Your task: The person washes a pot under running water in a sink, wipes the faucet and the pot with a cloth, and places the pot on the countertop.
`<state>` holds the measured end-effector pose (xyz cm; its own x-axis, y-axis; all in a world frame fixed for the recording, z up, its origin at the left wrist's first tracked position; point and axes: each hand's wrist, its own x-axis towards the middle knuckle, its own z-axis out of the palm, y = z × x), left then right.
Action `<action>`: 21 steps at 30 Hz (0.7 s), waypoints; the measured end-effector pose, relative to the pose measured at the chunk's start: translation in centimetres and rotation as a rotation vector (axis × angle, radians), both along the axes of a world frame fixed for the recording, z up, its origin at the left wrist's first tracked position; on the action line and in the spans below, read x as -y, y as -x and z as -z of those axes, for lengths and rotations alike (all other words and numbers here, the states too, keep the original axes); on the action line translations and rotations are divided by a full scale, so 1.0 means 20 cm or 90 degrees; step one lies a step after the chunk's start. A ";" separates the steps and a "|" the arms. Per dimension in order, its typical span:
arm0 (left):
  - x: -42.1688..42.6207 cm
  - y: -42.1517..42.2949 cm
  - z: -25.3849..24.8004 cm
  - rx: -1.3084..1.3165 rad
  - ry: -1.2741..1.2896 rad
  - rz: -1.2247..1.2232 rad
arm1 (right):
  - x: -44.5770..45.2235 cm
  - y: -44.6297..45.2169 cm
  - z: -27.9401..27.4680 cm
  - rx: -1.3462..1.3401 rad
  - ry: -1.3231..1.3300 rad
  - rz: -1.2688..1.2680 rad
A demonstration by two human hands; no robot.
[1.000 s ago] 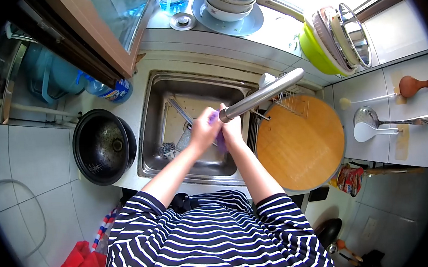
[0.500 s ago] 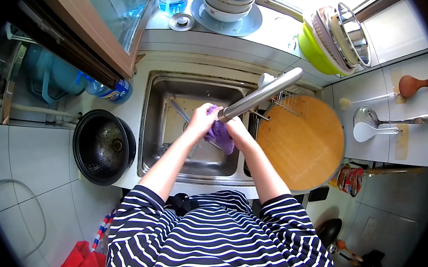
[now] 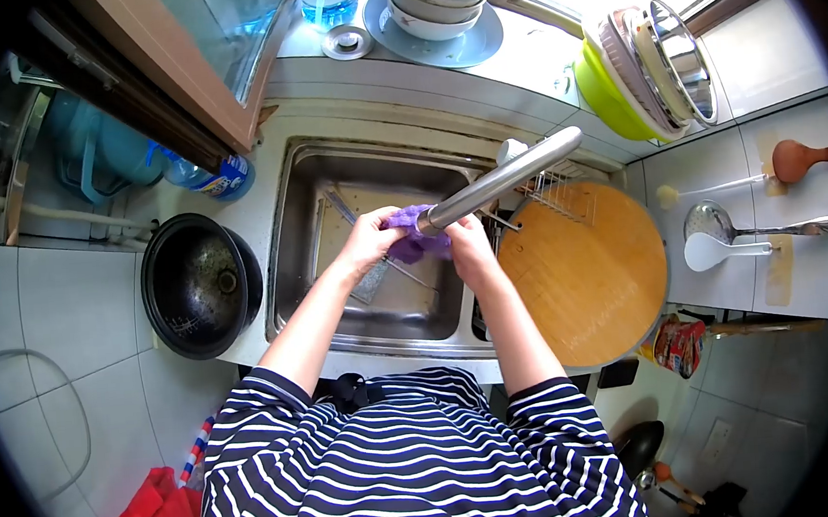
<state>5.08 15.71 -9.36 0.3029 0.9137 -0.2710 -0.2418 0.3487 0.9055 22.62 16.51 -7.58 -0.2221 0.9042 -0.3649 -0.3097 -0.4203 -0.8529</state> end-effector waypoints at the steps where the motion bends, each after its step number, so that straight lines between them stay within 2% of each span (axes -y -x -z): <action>1: 0.02 -0.05 0.00 0.001 -0.029 -0.013 | 0.00 0.02 0.09 0.006 0.036 0.058; 2: 0.04 -0.10 -0.01 0.002 -0.058 -0.026 | 0.00 0.06 0.15 0.012 0.072 0.115; 3: 0.07 -0.19 -0.05 -0.113 -0.165 -0.028 | 0.00 0.10 0.18 -0.030 0.131 0.203; 4: 0.10 -0.25 -0.09 -0.297 -0.409 -0.102 | 0.01 0.12 0.21 -0.077 0.178 0.213; 5: 0.11 -0.28 -0.09 -0.432 -0.345 -0.070 | 0.01 0.11 0.29 -0.283 0.144 0.117; 7: 0.07 -0.28 0.09 -0.656 -0.328 -0.089 | 0.08 0.15 0.41 -0.326 0.148 0.172; 8: 0.03 -0.25 -0.07 -0.488 -0.293 -0.187 | 0.06 0.27 0.04 -0.042 0.312 0.262; 10: -0.08 -0.18 0.00 -0.484 -0.090 -0.202 | 0.08 0.29 0.05 0.168 0.208 0.169; 11: -0.05 -0.20 0.00 -0.538 -0.131 -0.238 | 0.08 0.29 0.05 0.160 0.201 0.194; 12: -0.02 -0.24 -0.13 -0.459 -0.144 -0.278 | 0.06 0.29 0.05 0.146 0.154 0.198; 14: 0.01 -0.26 -0.04 -0.480 -0.198 -0.271 | 0.05 0.25 0.09 0.122 0.069 0.204; 15: 0.03 -0.24 -0.05 -0.460 -0.182 -0.197 | 0.02 0.22 0.06 0.120 0.184 0.204; 18: -0.03 -0.13 0.05 -0.519 -0.133 0.009 | -0.04 0.11 0.04 0.149 0.146 0.098; 19: -0.03 -0.09 -0.06 -0.542 -0.073 0.077 | -0.05 0.08 -0.02 0.086 0.155 0.096; 20: 0.00 -0.04 -0.08 -0.539 -0.164 0.070 | -0.07 0.02 0.05 0.093 0.108 0.089; 21: 0.00 0.00 -0.08 -0.515 -0.158 0.118 | -0.08 -0.02 0.05 0.090 0.103 0.054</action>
